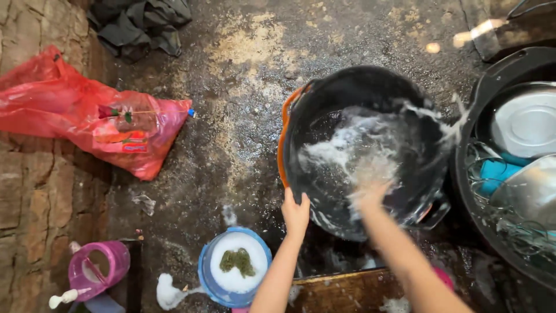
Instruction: Washing and scrubbing plastic buckets and basins in a washing area.
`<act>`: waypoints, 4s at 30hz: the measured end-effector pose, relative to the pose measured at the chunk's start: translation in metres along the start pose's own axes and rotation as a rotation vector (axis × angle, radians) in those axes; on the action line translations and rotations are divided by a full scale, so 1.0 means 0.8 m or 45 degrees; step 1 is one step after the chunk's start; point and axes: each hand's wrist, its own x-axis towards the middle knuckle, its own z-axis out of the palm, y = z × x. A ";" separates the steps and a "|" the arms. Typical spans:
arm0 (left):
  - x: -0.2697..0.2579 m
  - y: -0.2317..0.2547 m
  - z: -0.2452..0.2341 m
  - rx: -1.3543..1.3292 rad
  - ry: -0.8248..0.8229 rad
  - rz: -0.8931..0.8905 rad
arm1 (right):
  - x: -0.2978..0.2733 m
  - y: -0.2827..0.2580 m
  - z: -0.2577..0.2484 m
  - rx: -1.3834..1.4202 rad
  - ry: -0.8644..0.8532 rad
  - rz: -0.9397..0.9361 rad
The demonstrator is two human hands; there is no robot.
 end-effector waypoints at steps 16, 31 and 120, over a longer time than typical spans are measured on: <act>0.017 0.298 -0.089 0.036 -0.104 0.167 | -0.038 -0.161 0.018 -3.716 -1.019 0.199; 0.043 0.289 0.045 0.398 -0.149 0.520 | 0.102 -0.035 -0.236 -2.105 0.019 -0.047; -0.099 -0.082 -0.116 -2.038 -0.092 -0.711 | -0.254 -0.079 0.352 -2.103 -0.930 -1.005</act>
